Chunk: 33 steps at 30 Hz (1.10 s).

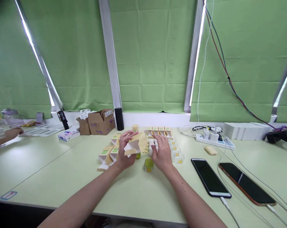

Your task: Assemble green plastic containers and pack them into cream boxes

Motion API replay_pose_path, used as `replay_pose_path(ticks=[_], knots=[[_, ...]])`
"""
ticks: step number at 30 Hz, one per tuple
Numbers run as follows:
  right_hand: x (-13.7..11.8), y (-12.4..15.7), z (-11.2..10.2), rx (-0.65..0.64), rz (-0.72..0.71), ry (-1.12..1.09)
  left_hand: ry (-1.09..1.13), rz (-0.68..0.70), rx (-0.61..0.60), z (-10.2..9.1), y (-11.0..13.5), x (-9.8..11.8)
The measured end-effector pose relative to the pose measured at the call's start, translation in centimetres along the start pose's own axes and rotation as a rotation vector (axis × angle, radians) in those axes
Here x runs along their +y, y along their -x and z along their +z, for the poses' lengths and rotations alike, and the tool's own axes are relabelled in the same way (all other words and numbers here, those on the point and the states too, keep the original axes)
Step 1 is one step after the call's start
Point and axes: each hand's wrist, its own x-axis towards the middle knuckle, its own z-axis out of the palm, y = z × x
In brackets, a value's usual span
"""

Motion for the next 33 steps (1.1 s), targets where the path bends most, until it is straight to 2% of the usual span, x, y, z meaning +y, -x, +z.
replay_pose_path(ticks=[6,11,14,19,26,33], knots=[[-0.3,0.0,-0.1,-0.001,0.006,-0.008,0.176,-0.353,0.097,0.8,0.4,-0.6],[-0.6,0.0,-0.1,0.004,0.018,-0.058,0.547,-0.576,0.075,1.0,0.1,-1.2],[-1.0,-0.1,-0.2,-0.013,0.011,-0.127,0.655,-0.677,0.059,0.9,-0.2,-1.2],[-1.9,-0.2,-0.4,-0.071,0.009,-0.247,0.698,-0.731,0.028,0.9,-0.2,-0.8],[-2.2,0.2,-0.3,-0.169,0.080,-0.420,0.670,-0.774,0.062,1.0,-0.4,-0.7],[-2.2,0.2,0.0,-0.203,0.151,-0.538,0.685,-0.834,0.024,1.4,0.0,-0.8]])
